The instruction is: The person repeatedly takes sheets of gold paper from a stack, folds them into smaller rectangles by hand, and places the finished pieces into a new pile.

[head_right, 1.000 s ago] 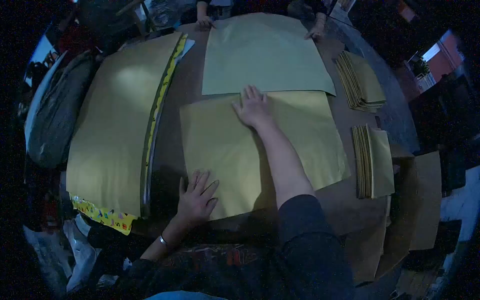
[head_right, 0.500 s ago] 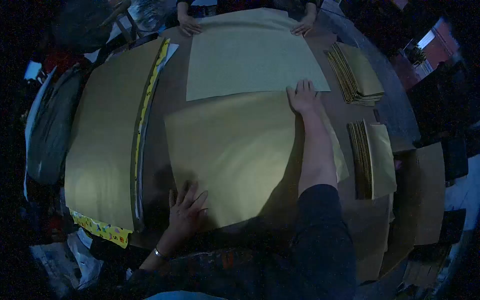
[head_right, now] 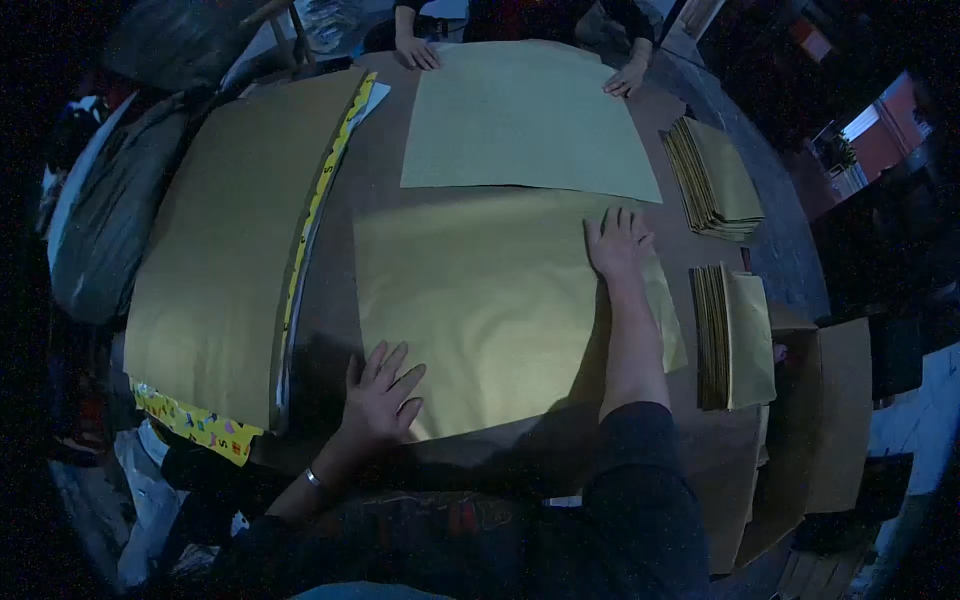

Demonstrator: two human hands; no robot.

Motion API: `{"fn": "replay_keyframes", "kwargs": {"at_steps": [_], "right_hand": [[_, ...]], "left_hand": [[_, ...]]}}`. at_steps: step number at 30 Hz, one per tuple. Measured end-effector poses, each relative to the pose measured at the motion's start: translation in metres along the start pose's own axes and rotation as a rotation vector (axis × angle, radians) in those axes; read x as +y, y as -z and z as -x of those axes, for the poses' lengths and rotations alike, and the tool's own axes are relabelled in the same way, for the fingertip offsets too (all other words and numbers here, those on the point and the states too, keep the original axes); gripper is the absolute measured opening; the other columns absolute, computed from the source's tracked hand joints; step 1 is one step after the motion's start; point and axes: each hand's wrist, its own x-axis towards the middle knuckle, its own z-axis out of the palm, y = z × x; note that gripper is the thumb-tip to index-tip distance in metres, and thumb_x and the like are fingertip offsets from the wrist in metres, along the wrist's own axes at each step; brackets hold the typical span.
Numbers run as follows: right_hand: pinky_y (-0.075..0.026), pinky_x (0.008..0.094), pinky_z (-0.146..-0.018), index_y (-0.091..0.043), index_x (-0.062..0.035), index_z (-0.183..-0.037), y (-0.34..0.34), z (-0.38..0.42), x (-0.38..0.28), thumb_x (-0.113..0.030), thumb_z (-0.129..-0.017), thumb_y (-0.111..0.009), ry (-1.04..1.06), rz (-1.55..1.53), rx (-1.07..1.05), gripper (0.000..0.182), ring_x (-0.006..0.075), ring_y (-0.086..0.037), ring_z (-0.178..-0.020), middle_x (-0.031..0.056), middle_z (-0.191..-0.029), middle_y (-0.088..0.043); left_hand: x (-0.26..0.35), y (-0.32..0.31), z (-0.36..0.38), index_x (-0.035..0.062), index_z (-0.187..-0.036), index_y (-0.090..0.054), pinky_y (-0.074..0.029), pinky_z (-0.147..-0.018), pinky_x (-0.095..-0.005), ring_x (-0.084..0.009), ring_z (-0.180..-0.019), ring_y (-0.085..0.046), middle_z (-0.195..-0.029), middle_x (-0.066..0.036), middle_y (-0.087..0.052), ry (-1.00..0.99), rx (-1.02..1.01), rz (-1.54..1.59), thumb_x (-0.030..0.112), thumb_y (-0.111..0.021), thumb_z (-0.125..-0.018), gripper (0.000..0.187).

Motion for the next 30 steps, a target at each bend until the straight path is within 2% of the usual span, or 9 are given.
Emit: {"fn": "replay_keyframes", "kwargs": {"at_steps": [7, 12, 14, 16, 19, 22, 23, 26, 30], "right_hand": [[-0.012, 0.0599, -0.115, -0.028, -0.0036, -0.149, 0.007, 0.112, -0.088, -0.055, -0.096, -0.033, 0.370, -0.047, -0.097, 0.074, 0.0335, -0.012, -0.147, 0.0169, -0.158, -0.019], [-0.013, 0.0621, -0.113, -0.030, -0.0008, -0.146, 0.013, 0.212, -0.132, -0.061, -0.094, -0.037, 0.687, -0.110, -0.112, 0.080, 0.0338, -0.014, -0.146, 0.0201, -0.156, -0.021], [-0.013, 0.0628, -0.113, -0.029, -0.0002, -0.147, 0.022, 0.246, -0.140, -0.063, -0.092, -0.040, 0.800, -0.076, -0.149, 0.084, 0.0345, -0.014, -0.146, 0.0221, -0.155, -0.020], [-0.013, 0.0638, -0.112, -0.029, 0.0018, -0.147, 0.028, 0.270, -0.140, -0.067, -0.086, -0.049, 0.907, -0.099, -0.175, 0.094, 0.0359, -0.014, -0.146, 0.0234, -0.155, -0.021], [-0.013, 0.0659, -0.111, -0.030, 0.0028, -0.146, 0.031, 0.293, -0.133, -0.072, -0.076, -0.059, 0.992, -0.133, -0.194, 0.106, 0.0355, -0.015, -0.146, 0.0228, -0.154, -0.022], [-0.015, 0.0664, -0.110, -0.033, 0.0016, -0.144, 0.024, 0.300, -0.125, -0.070, -0.072, -0.064, 1.011, -0.234, -0.146, 0.106, 0.0365, -0.021, -0.144, 0.0230, -0.152, -0.027], [-0.015, 0.0664, -0.110, -0.033, 0.0009, -0.144, 0.022, 0.302, -0.123, -0.069, -0.072, -0.066, 1.015, -0.275, -0.120, 0.105, 0.0368, -0.023, -0.143, 0.0230, -0.151, -0.029], [-0.014, 0.0637, -0.112, -0.029, -0.0012, -0.147, 0.026, 0.307, -0.125, -0.064, -0.070, -0.071, 0.950, -0.283, -0.176, 0.108, 0.0335, -0.022, -0.145, 0.0194, -0.153, -0.028], [-0.023, 0.0599, -0.111, -0.043, -0.0002, -0.138, 0.022, 0.313, -0.127, -0.043, -0.082, -0.069, 0.859, -0.380, -0.084, 0.075, 0.0318, -0.034, -0.139, 0.0201, -0.145, -0.042]], "left_hand": [[-0.005, -0.006, 0.010, 0.0099, -0.123, -0.059, -0.031, -0.106, -0.0545, -0.0373, -0.131, -0.039, -0.138, -0.015, -0.046, 0.097, 0.055, 0.138, 0.025, -0.068, -0.082, 0.044], [-0.017, -0.027, 0.030, 0.0063, -0.131, -0.049, -0.044, -0.095, -0.0292, -0.0220, -0.125, -0.046, -0.134, -0.016, -0.047, 0.493, 0.456, 1.008, 0.016, -0.065, -0.091, 0.045], [-0.003, 0.009, 0.034, 0.0065, -0.136, -0.044, -0.043, -0.097, -0.0295, -0.0196, -0.122, -0.048, -0.130, -0.011, -0.050, 0.624, 0.431, 1.475, 0.015, -0.063, -0.092, 0.048], [0.011, 0.044, 0.044, 0.0062, -0.137, -0.041, -0.040, -0.100, -0.0308, -0.0172, -0.121, -0.048, -0.127, -0.006, -0.053, 0.768, 0.329, 1.515, 0.017, -0.058, -0.096, 0.045], [0.009, 0.050, 0.054, 0.0101, -0.140, -0.037, -0.036, -0.102, -0.0457, -0.0222, -0.128, -0.043, -0.135, -0.009, -0.045, 0.840, 0.133, 1.603, 0.030, -0.053, -0.099, 0.048], [0.016, 0.042, 0.055, 0.0122, -0.138, -0.039, -0.037, -0.100, -0.0452, -0.0231, -0.127, -0.044, -0.135, -0.007, -0.045, 0.800, 0.098, 1.686, 0.032, -0.053, -0.099, 0.046], [0.017, 0.045, 0.054, 0.0129, -0.138, -0.040, -0.040, -0.096, -0.0426, -0.0235, -0.124, -0.047, -0.133, -0.007, -0.047, 0.911, 0.029, 1.524, 0.033, -0.054, -0.099, 0.046], [0.015, 0.030, 0.052, 0.0146, -0.137, -0.040, -0.039, -0.096, -0.0453, -0.0260, -0.120, -0.048, -0.127, -0.007, -0.050, 0.856, -0.014, 1.714, 0.040, -0.057, -0.095, 0.051], [0.013, 0.024, 0.048, 0.0156, -0.137, -0.039, -0.040, -0.096, -0.0469, -0.0273, -0.116, -0.051, -0.128, -0.007, -0.048, 0.712, -0.019, 1.874, 0.039, -0.056, -0.096, 0.050]]}}
